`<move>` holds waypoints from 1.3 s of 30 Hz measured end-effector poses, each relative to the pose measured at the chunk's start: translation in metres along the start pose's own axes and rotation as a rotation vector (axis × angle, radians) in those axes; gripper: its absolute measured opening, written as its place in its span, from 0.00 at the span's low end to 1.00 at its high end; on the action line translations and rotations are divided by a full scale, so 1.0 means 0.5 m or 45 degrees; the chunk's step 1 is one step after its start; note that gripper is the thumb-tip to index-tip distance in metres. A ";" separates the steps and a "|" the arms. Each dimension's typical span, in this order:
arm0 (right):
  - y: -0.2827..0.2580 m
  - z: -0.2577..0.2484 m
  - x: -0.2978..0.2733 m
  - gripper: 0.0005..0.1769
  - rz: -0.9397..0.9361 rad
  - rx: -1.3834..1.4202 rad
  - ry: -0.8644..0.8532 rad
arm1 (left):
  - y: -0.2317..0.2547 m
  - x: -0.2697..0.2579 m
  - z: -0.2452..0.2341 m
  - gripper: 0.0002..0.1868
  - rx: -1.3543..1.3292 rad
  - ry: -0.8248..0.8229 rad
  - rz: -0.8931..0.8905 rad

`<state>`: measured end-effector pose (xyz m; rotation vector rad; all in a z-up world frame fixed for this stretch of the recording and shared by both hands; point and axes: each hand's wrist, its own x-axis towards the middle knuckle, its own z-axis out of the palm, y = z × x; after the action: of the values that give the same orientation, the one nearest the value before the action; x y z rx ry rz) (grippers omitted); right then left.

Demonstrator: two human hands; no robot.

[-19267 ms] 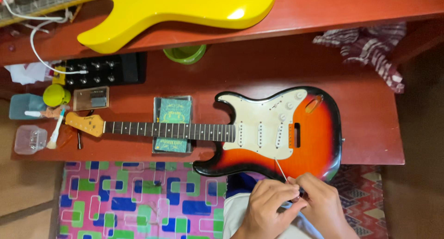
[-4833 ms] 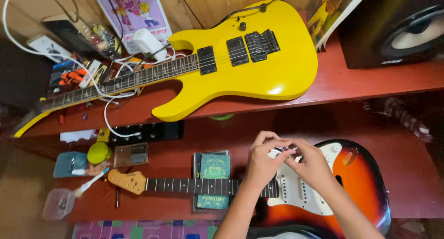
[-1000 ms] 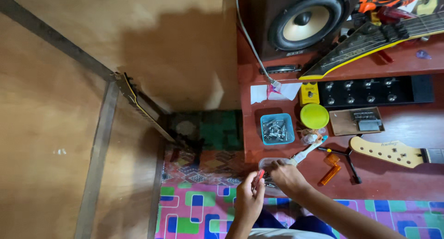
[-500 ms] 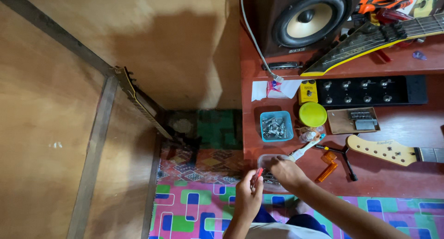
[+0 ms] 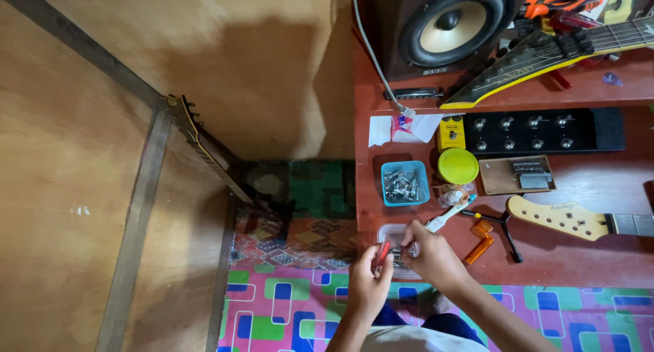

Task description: The person uses a red-handled screwdriver to tighten screws on the bridge and pickguard of a sunburst electric guitar. They repeatedly retrieve small screws from a plastic container on the table and secure them into the guitar hardware.

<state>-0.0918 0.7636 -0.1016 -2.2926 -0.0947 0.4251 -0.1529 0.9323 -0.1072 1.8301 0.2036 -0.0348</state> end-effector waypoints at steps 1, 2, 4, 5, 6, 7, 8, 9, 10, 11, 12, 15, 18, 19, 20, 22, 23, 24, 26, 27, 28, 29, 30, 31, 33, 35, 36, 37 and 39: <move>-0.006 -0.008 -0.014 0.15 0.001 0.004 0.003 | 0.013 0.002 0.004 0.11 0.004 -0.003 0.001; -0.012 -0.017 -0.031 0.18 0.058 0.211 0.098 | 0.027 0.001 0.008 0.09 -0.008 0.020 0.019; -0.031 -0.043 -0.066 0.22 0.119 0.423 0.200 | 0.063 -0.003 0.017 0.08 -0.015 0.034 0.038; -0.043 -0.061 -0.085 0.23 0.137 0.420 0.238 | 0.085 -0.006 0.023 0.09 -0.050 0.009 -0.013; -0.053 -0.082 -0.108 0.24 0.160 0.415 0.280 | 0.109 -0.011 0.031 0.11 -0.086 -0.024 -0.064; -0.050 -0.094 -0.121 0.24 0.171 0.420 0.290 | 0.125 -0.017 0.038 0.11 -0.082 -0.038 -0.064; -0.044 -0.109 -0.134 0.24 0.191 0.380 0.306 | 0.141 -0.023 0.048 0.13 -0.122 -0.116 -0.171; -0.035 -0.126 -0.149 0.25 0.211 0.341 0.322 | 0.158 -0.030 0.061 0.14 -0.160 -0.192 -0.279; -0.013 -0.138 -0.164 0.25 0.215 0.347 0.330 | 0.174 -0.036 0.077 0.14 -0.154 -0.201 -0.275; 0.011 -0.153 -0.180 0.24 0.091 0.352 0.356 | 0.192 -0.043 0.095 0.11 -0.228 -0.246 -0.226; 0.036 -0.166 -0.195 0.24 -0.037 0.359 0.381 | 0.209 -0.049 0.113 0.10 -0.299 -0.289 -0.174; 0.112 -0.234 -0.255 0.18 -0.042 0.194 0.466 | 0.160 -0.087 0.223 0.13 -0.667 -0.327 -0.450; 0.174 -0.348 -0.330 0.19 -0.207 0.351 0.540 | 0.191 -0.119 0.345 0.03 -0.756 -0.437 -0.437; 0.202 -0.392 -0.356 0.19 -0.200 0.351 0.574 | 0.206 -0.125 0.396 0.03 -0.746 -0.469 -0.425; 0.235 -0.436 -0.388 0.16 -0.161 0.518 0.536 | 0.219 -0.139 0.450 0.03 -0.751 -0.576 -0.439; 0.308 -0.524 -0.449 0.15 -0.107 0.692 0.528 | 0.260 -0.169 0.565 0.03 -0.740 -0.715 -0.459; 0.344 -0.568 -0.478 0.12 -0.185 0.632 0.590 | 0.288 -0.183 0.622 0.04 -0.795 -0.786 -0.525; 0.380 -0.612 -0.504 0.10 -0.260 0.565 0.655 | 0.316 -0.195 0.679 0.06 -0.849 -0.860 -0.593; 0.460 -0.684 -0.552 0.09 -0.248 0.486 0.708 | 0.325 -0.208 0.785 0.07 -0.755 -0.975 -0.578; 0.492 -0.716 -0.578 0.08 -0.255 0.404 0.725 | 0.331 -0.219 0.829 0.08 -0.678 -1.053 -0.555; 0.517 -0.744 -0.602 0.08 -0.223 0.414 0.740 | 0.356 -0.234 0.863 0.08 -0.663 -1.078 -0.579; 0.539 -0.771 -0.625 0.09 -0.214 0.422 0.683 | 0.382 -0.248 0.894 0.08 -0.604 -1.069 -0.581; 0.564 -0.806 -0.629 0.09 -0.233 0.416 0.641 | 0.411 -0.241 0.932 0.08 -0.550 -1.060 -0.547; 0.590 -0.826 -0.634 0.09 -0.230 0.412 0.670 | 0.416 -0.237 0.964 0.08 -0.540 -1.085 -0.533; 0.641 -0.856 -0.644 0.09 -0.294 0.425 0.645 | 0.416 -0.238 1.018 0.10 -0.566 -1.108 -0.571; 0.675 -0.896 -0.637 0.11 -0.253 0.546 0.641 | 0.429 -0.229 1.078 0.09 -0.586 -1.089 -0.610; 0.692 -0.917 -0.632 0.13 -0.217 0.660 0.629 | 0.434 -0.226 1.108 0.07 -0.616 -1.063 -0.645; 0.714 -0.931 -0.631 0.13 -0.213 0.661 0.621 | 0.439 -0.222 1.133 0.07 -0.619 -1.058 -0.652; 0.759 -0.964 -0.619 0.10 -0.299 0.597 0.685 | 0.449 -0.200 1.188 0.11 -0.650 -1.117 -0.519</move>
<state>-0.2475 0.1046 0.0149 -1.8305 0.0079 -0.2737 -0.1669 0.2931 -0.0385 1.1078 -0.0448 -0.9616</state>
